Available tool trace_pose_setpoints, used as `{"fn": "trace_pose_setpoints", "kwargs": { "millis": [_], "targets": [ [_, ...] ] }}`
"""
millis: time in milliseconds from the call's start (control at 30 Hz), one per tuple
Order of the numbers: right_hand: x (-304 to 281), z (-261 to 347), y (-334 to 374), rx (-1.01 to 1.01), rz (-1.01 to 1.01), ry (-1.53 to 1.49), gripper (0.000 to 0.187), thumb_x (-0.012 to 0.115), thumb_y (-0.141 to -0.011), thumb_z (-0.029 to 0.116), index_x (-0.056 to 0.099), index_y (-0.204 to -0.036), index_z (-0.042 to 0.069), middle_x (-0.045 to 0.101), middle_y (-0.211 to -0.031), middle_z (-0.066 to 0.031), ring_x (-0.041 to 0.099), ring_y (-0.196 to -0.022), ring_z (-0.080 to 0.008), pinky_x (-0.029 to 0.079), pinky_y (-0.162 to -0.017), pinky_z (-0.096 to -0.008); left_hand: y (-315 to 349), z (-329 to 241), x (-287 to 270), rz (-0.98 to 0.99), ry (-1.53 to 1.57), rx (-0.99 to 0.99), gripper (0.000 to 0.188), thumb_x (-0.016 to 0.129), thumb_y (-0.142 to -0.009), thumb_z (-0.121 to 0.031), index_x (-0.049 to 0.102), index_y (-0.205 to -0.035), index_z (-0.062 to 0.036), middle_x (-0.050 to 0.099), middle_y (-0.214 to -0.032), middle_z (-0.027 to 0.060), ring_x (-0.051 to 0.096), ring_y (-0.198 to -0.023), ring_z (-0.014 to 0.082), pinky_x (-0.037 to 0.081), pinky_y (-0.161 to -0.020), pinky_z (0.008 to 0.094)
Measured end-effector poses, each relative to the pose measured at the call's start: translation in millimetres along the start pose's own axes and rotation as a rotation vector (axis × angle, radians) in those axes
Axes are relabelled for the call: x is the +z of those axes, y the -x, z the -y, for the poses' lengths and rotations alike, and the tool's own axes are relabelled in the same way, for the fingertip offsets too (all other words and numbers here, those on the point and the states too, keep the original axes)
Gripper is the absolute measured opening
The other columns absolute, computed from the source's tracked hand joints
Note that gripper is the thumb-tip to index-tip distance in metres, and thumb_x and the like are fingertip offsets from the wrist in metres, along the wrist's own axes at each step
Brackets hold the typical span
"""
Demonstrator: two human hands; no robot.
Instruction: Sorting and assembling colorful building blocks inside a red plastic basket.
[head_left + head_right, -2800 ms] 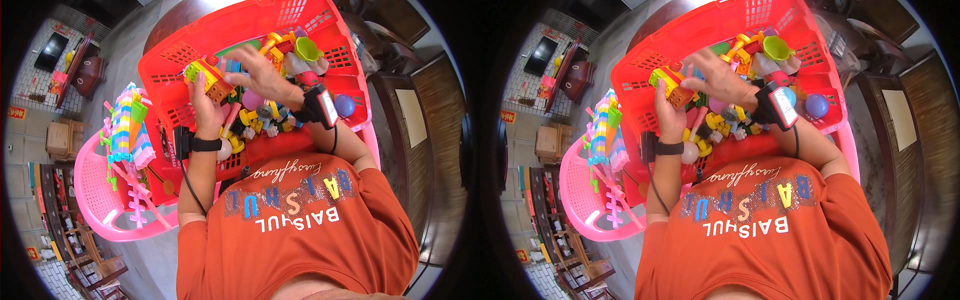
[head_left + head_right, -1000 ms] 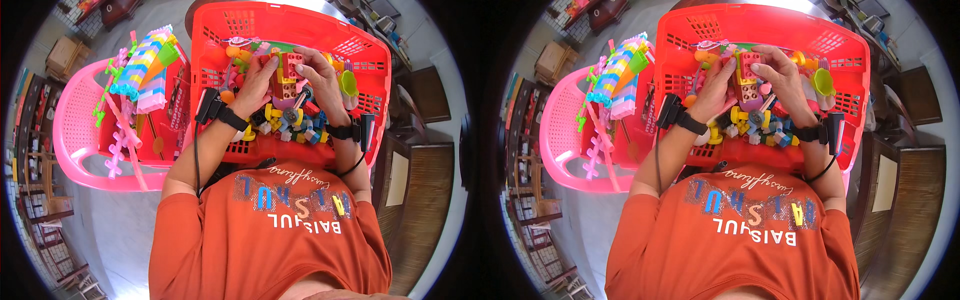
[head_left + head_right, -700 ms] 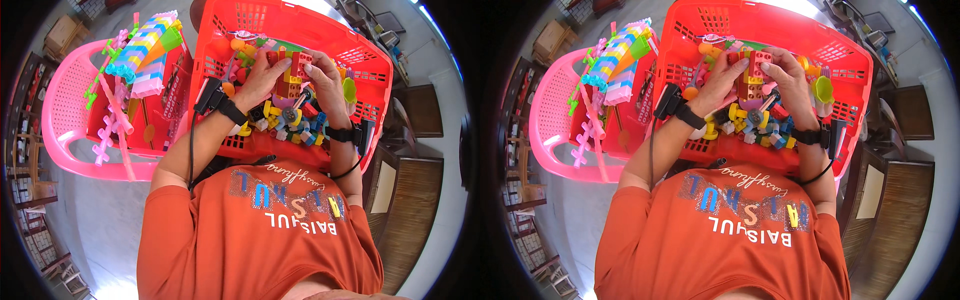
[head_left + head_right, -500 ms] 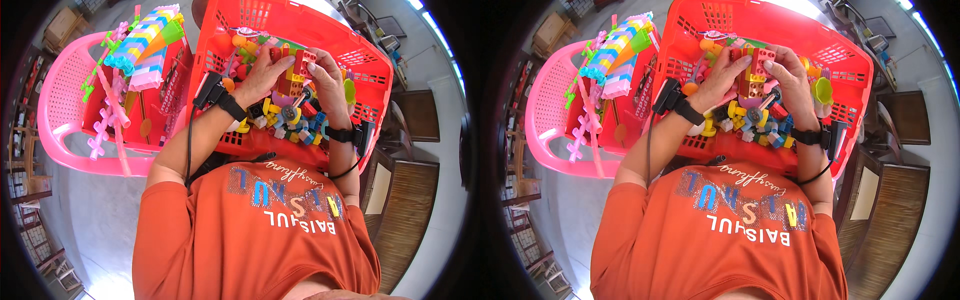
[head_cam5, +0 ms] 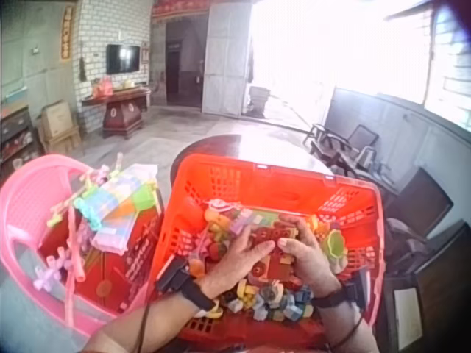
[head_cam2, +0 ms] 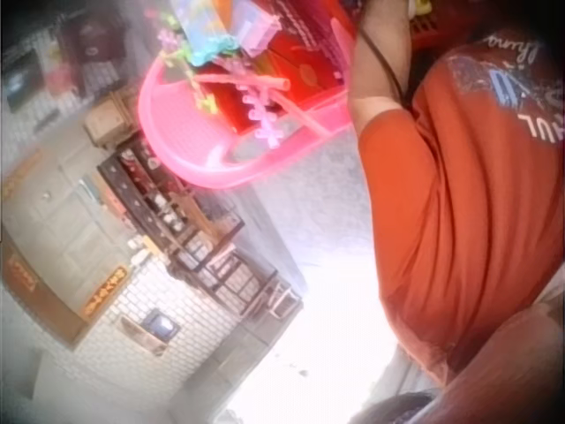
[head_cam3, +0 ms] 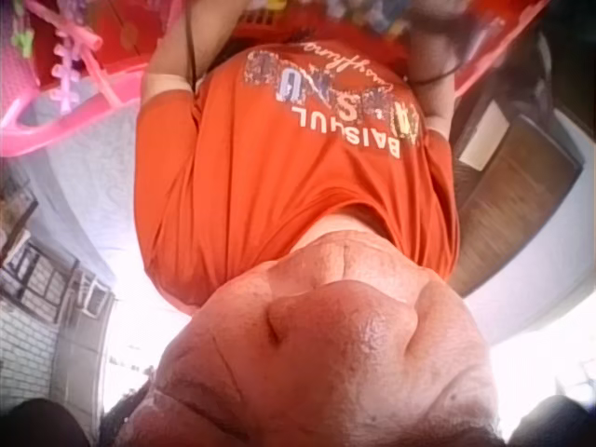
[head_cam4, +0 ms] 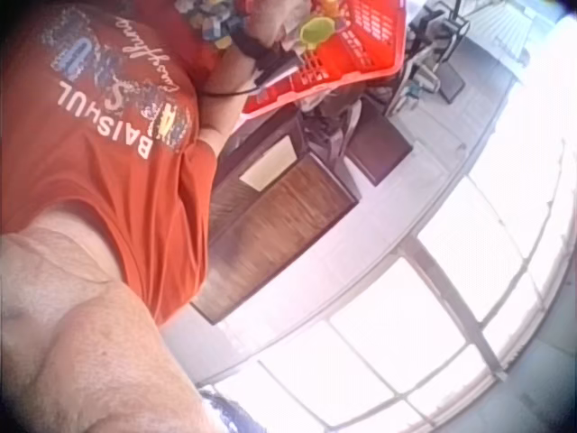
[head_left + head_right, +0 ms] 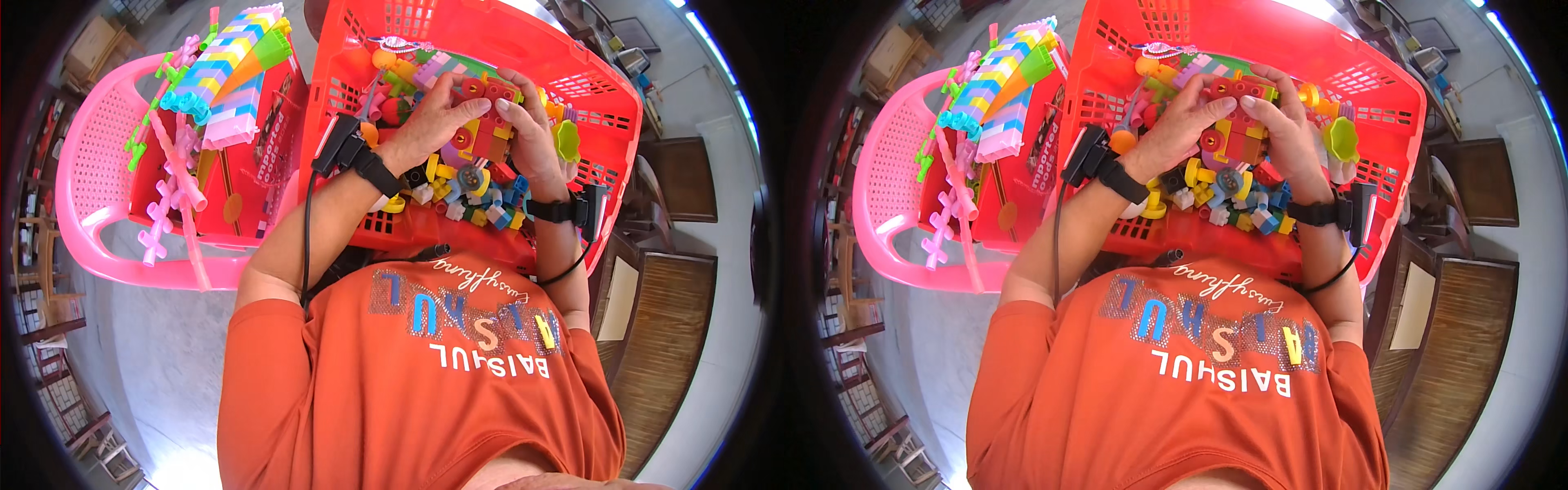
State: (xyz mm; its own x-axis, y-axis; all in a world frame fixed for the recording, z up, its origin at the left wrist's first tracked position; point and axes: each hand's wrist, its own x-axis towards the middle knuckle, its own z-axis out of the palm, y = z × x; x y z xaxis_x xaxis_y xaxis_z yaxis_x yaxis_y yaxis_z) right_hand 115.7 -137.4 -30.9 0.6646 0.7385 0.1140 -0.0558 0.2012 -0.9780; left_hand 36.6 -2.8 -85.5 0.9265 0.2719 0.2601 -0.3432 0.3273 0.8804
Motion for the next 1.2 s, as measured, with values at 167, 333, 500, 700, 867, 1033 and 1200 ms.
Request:
{"fn": "trace_pose_setpoints", "kwargs": {
  "millis": [167,333,500,700,867,1033,1200],
  "targets": [
    [3,-1,0,-0.059,0.001,0.154,0.034,0.064,-0.085,0.019,0.053,-0.115,0.007,0.061,-0.100,-0.0061,0.059,-0.088,-0.0119,0.050,-0.075,-0.0257,0,0,-2,0.015,0.058,-0.035,0.037,0.058,-0.093,-0.023,0.044,-0.120,-0.0025,0.055,-0.112,0.0079,0.056,-0.104,0.0150,0.050,-0.085,0.0289],
    [3,-1,4,-0.071,0.014,0.068,0.024,0.062,-0.087,0.016,0.057,-0.109,0.007,0.061,-0.097,-0.0033,0.058,-0.086,-0.0090,0.050,-0.073,-0.0239,1,-1,1,-0.038,0.225,-0.083,0.043,0.065,-0.089,-0.027,0.048,-0.118,0.0002,0.058,-0.107,0.0083,0.057,-0.098,0.0133,0.048,-0.083,0.0276],
    [1,-4,2,-0.046,-0.077,-0.086,0.023,0.062,-0.088,0.019,0.056,-0.108,0.008,0.060,-0.096,-0.0025,0.057,-0.084,-0.0085,0.049,-0.074,-0.0231,4,-3,6,-0.016,0.137,-0.063,0.040,0.063,-0.090,-0.024,0.048,-0.121,-0.0027,0.059,-0.105,0.0082,0.058,-0.098,0.0134,0.048,-0.083,0.0277],
    [-5,-8,-6,-0.690,-0.215,0.931,0.028,0.063,-0.087,0.022,0.060,-0.108,0.005,0.059,-0.098,-0.0107,0.059,-0.088,-0.0201,0.049,-0.074,-0.0293,4,-7,10,-0.028,0.201,-0.093,0.034,0.058,-0.093,-0.020,0.048,-0.121,-0.0045,0.058,-0.109,0.0088,0.057,-0.100,0.0137,0.049,-0.084,0.0283],
    [4,2,-1,-0.686,-0.128,0.890,0.030,0.062,-0.086,0.025,0.061,-0.108,0.005,0.056,-0.103,-0.0141,0.056,-0.095,-0.0294,0.047,-0.080,-0.0367,4,-3,4,-0.020,0.303,-0.183,0.035,0.050,-0.096,-0.016,0.043,-0.130,-0.0089,0.054,-0.120,0.0059,0.055,-0.110,0.0160,0.049,-0.089,0.0309],
    [1,6,-1,-0.745,0.094,1.096,0.030,0.059,-0.087,0.031,0.062,-0.105,0.006,0.057,-0.105,-0.0129,0.054,-0.100,-0.0333,0.044,-0.085,-0.0403,5,3,2,0.010,0.321,-0.172,0.035,0.047,-0.095,-0.010,0.041,-0.129,-0.0060,0.052,-0.123,0.0084,0.054,-0.112,0.0178,0.048,-0.093,0.0328],
    [-6,4,-3,-0.630,0.156,1.076,0.038,0.060,-0.085,0.037,0.060,-0.108,0.006,0.056,-0.106,-0.0137,0.054,-0.101,-0.0339,0.043,-0.086,-0.0404,5,5,2,-0.029,0.306,-0.253,0.034,0.045,-0.095,-0.009,0.042,-0.128,-0.0045,0.051,-0.124,0.0102,0.055,-0.112,0.0183,0.048,-0.093,0.0334]
  ]
}}
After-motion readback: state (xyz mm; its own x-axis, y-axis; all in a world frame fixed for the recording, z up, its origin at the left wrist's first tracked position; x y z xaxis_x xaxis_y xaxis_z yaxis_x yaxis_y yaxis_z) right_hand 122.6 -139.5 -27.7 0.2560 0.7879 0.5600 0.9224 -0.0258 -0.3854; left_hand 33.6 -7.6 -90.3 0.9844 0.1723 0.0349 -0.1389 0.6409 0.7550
